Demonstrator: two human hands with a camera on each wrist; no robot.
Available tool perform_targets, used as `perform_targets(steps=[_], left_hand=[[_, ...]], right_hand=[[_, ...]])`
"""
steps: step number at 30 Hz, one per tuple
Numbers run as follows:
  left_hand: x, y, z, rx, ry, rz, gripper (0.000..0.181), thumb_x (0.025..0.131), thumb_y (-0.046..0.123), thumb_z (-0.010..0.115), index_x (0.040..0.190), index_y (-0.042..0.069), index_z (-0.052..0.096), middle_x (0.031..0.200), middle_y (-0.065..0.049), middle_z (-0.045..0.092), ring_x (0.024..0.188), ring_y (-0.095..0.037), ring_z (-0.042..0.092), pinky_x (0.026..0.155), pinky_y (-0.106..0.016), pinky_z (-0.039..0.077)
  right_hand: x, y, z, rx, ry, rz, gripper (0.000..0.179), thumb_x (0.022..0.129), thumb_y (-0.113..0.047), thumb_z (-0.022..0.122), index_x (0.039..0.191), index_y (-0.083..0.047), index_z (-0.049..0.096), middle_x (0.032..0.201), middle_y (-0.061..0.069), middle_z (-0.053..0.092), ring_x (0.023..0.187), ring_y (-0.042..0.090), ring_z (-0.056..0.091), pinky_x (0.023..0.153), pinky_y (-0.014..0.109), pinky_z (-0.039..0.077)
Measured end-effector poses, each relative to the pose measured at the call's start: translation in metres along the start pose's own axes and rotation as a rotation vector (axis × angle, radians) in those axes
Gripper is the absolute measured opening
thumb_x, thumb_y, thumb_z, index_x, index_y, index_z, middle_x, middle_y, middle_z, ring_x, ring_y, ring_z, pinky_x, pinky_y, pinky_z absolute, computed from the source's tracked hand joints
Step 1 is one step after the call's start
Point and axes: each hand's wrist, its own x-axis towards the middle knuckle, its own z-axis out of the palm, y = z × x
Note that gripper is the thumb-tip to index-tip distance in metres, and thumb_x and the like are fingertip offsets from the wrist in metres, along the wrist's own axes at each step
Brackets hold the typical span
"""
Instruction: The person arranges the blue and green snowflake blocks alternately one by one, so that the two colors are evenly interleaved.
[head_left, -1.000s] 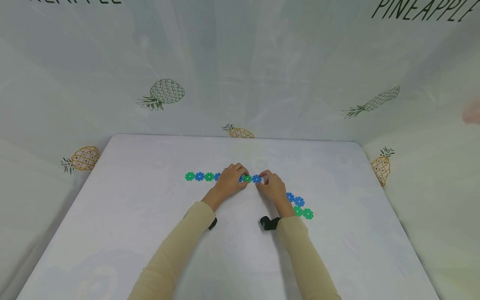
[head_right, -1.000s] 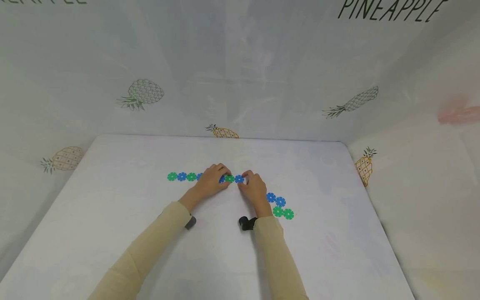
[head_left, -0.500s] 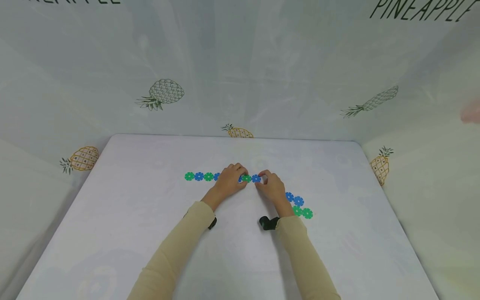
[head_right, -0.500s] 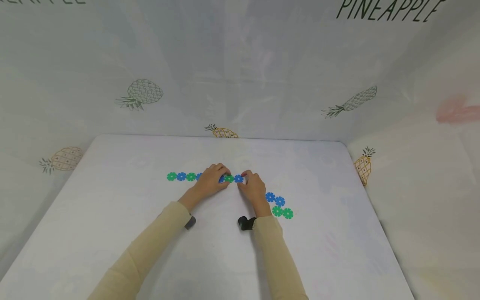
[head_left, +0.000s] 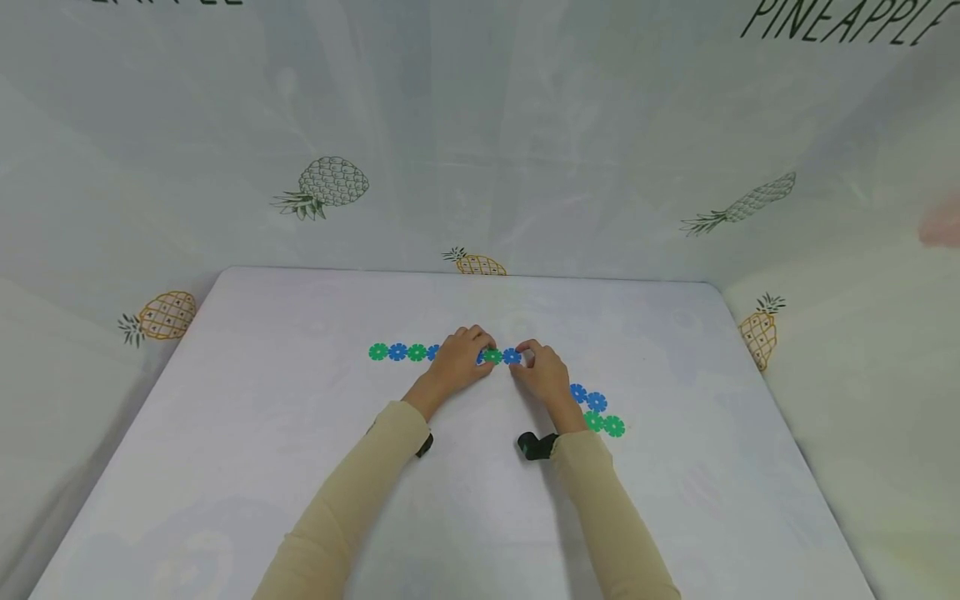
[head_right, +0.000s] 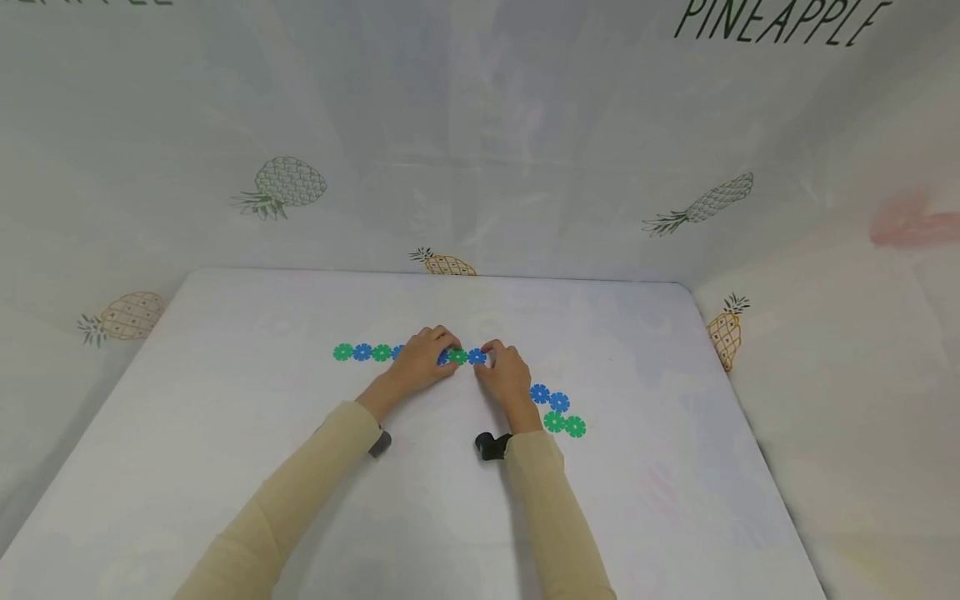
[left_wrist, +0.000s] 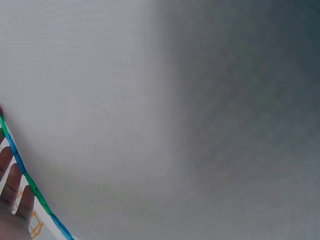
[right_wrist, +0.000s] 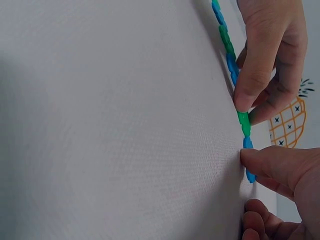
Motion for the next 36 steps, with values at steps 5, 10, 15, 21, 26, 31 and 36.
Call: perform_targets(steps=[5,10,15,21,26,31,36], left_hand=[[0.001,-0.001,0.001,0.005,-0.001,0.001,0.032,0.087,0.031,0.064,0.114,0.015,0.06,0.119,-0.003,0.055,0.112,-0.023,0.048,0.098,-0.04,0.04],[0.001,-0.002,0.003,0.005,0.01,0.008,0.031,0.087,0.031,0.064,0.113,0.016,0.06,0.118,-0.003,0.055,0.11,-0.022,0.048,0.096,-0.04,0.041],[0.0,-0.001,0.004,0.0,0.0,0.003,0.031,0.087,0.031,0.064,0.114,0.016,0.06,0.118,-0.002,0.055,0.111,-0.022,0.048,0.097,-0.041,0.041],[0.0,0.0,0.004,0.009,-0.011,-0.015,0.032,0.087,0.032,0.063,0.115,0.017,0.06,0.12,-0.001,0.054,0.112,-0.021,0.047,0.098,-0.04,0.04],[0.0,0.0,0.005,0.007,0.007,-0.001,0.031,0.087,0.031,0.064,0.113,0.017,0.06,0.118,-0.002,0.055,0.111,-0.021,0.048,0.096,-0.041,0.041],[0.0,-0.001,0.005,0.006,0.017,0.007,0.03,0.087,0.031,0.064,0.113,0.017,0.06,0.117,-0.002,0.055,0.11,-0.022,0.048,0.095,-0.04,0.041],[0.0,-0.002,0.004,0.005,0.014,0.003,0.03,0.087,0.031,0.063,0.114,0.017,0.06,0.117,-0.001,0.055,0.11,-0.021,0.048,0.096,-0.04,0.041]], right_hand=[[0.0,0.0,0.0,0.0,0.004,-0.004,0.034,0.085,-0.023,0.065,0.116,-0.012,0.057,0.082,0.009,0.053,0.071,0.02,0.047,0.06,0.028,0.036],[-0.002,0.001,0.0,0.018,0.021,-0.025,0.035,0.084,-0.023,0.065,0.117,-0.012,0.058,0.079,0.008,0.052,0.068,0.019,0.045,0.058,0.028,0.034],[-0.007,0.007,0.001,0.13,0.048,-0.049,0.034,0.086,-0.019,0.064,0.118,-0.008,0.058,0.078,0.009,0.051,0.069,0.019,0.045,0.062,0.029,0.036],[-0.021,0.014,-0.003,0.291,0.088,-0.079,0.03,0.088,-0.013,0.061,0.116,-0.003,0.059,0.085,0.012,0.057,0.076,0.02,0.052,0.068,0.028,0.043],[-0.04,0.014,-0.012,0.365,0.125,-0.057,0.026,0.089,-0.012,0.06,0.112,-0.003,0.061,0.091,0.012,0.062,0.085,0.022,0.058,0.078,0.033,0.049],[-0.059,0.019,-0.024,0.394,0.159,-0.046,0.025,0.089,-0.013,0.061,0.112,-0.003,0.062,0.097,0.012,0.064,0.09,0.022,0.06,0.084,0.033,0.05],[-0.076,0.027,-0.035,0.377,0.181,-0.016,0.026,0.089,-0.016,0.062,0.112,-0.005,0.062,0.102,0.01,0.064,0.094,0.02,0.061,0.083,0.028,0.048]])
